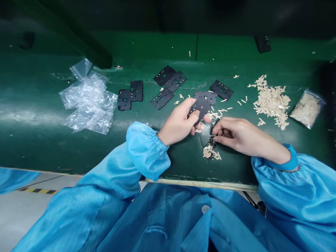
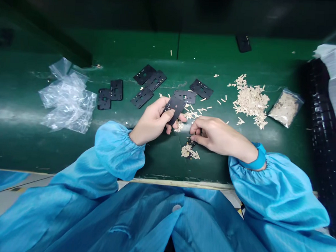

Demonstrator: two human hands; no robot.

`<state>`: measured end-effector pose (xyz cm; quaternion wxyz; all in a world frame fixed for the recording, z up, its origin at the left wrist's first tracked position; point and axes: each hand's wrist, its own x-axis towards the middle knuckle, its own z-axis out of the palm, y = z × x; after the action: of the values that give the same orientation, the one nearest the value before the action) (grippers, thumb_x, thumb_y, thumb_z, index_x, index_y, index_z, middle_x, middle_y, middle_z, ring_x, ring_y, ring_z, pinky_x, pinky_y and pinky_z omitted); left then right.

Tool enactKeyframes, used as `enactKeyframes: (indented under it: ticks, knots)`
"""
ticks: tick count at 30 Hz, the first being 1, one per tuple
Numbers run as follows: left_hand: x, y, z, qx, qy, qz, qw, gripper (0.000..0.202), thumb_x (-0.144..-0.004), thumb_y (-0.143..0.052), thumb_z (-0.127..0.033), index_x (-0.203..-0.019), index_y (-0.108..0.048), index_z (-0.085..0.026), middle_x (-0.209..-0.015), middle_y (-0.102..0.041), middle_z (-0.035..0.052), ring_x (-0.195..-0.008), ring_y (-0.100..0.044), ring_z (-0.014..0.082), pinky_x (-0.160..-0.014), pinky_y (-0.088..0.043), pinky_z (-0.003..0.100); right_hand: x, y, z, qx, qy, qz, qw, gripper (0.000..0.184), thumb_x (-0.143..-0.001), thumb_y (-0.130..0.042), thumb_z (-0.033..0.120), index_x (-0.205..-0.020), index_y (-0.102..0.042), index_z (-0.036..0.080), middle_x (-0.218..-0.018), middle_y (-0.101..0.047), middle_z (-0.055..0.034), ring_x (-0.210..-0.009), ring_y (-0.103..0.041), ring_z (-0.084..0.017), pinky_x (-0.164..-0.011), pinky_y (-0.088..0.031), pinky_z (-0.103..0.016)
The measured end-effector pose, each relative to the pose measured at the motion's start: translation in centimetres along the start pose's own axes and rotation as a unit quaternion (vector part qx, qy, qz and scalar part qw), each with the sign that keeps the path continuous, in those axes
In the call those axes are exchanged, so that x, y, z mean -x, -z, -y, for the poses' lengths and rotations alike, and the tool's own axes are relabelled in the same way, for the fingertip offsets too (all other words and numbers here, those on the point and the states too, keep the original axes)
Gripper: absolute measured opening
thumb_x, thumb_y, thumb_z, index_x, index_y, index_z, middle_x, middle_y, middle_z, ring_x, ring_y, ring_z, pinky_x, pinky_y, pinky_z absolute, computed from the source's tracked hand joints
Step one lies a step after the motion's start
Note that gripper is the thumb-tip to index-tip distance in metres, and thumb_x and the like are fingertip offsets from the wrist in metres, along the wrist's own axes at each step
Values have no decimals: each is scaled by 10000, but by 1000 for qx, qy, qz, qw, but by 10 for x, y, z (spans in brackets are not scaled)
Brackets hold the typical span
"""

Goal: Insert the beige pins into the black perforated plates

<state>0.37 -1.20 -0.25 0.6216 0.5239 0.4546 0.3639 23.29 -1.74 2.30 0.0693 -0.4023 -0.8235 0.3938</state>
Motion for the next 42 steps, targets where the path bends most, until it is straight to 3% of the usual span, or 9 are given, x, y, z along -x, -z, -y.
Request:
enactKeyframes:
  ticks: [6, 11, 14, 17, 21, 25, 31, 37, 42]
  knots:
    - [0, -1, 0, -21, 1, -2, 1000, 136, -962, -524, -207, -1095, -538, -182, -860, -720, 40, -592, -632, 108, -439, -469, 195, 4, -6, 11, 73, -19, 40, 996, 51, -977, -590, 234, -948, -626, 214, -944, -642, -28, -780, -562, -160, -684, -387, -294]
    - [2, -2, -3, -45, 8, -10, 999, 158, -957, -527, -208, -1111, -549, -182, -864, -721, 37, -579, -612, 103, -443, -452, 204, 3, -2, 7, 1, -25, 33, 999, 104, -963, -609, 260, -878, -636, 206, -820, -620, -7, -690, -526, -139, -650, -383, -290]
    - [4, -3, -6, -87, 7, -16, 996, 178, -904, -637, -242, -1059, -575, -182, -839, -709, 22, -569, -578, 95, -469, -452, 216, -1, -4, 6, -152, -61, -15, 986, 210, -953, -645, 384, -858, -629, 197, -733, -581, 7, -629, -488, -125, -590, -383, -274]
    - [6, -5, -8, -106, -7, -18, 994, 257, -835, -744, -299, -1017, -600, -187, -853, -699, 13, -606, -575, 95, -531, -480, 223, -8, -13, 10, -289, -94, -117, 946, 309, -929, -672, 487, -866, -612, 191, -749, -586, -2, -641, -494, -125, -576, -401, -266]
    - [6, -8, -10, -51, 1, -31, 998, 300, -805, -773, -307, -1019, -600, -190, -852, -679, -2, -556, -536, 76, -500, -460, 215, -15, -26, 19, -355, -84, -200, 909, 348, -899, -708, 525, -875, -604, 195, -770, -609, -3, -640, -500, -115, -587, -425, -257]
    - [5, -7, -14, -33, 6, -49, 998, 255, -800, -760, -257, -970, -587, -179, -790, -643, -15, -539, -508, 69, -500, -457, 216, -16, -30, 21, -362, -79, -205, 906, 314, -900, -721, 484, -873, -621, 187, -770, -607, 1, -611, -486, -98, -554, -408, -243]
    - [5, -3, -16, -114, -10, -52, 992, 216, -741, -765, -174, -899, -619, -174, -803, -633, -13, -672, -572, 108, -623, -504, 243, -15, -28, 12, -342, -85, -191, 916, 239, -879, -743, 392, -841, -647, 176, -751, -620, -4, -611, -503, -100, -557, -418, -245]
    - [4, -5, -12, -79, 2, -55, 995, 218, -772, -755, -210, -919, -596, -182, -789, -652, -19, -645, -578, 111, -631, -520, 257, -16, -31, 11, -343, -90, -191, 915, 218, -833, -781, 366, -815, -666, 182, -713, -616, 1, -600, -509, -104, -555, -441, -253]
    - [8, -11, -2, -143, -35, -120, 982, 229, -791, -754, -246, -971, -618, -205, -854, -708, -18, -738, -651, 139, -701, -528, 276, -19, -34, 15, -356, -87, -232, 901, 247, -807, -804, 406, -790, -680, 194, -750, -671, -21, -645, -580, -124, -599, -506, -266]
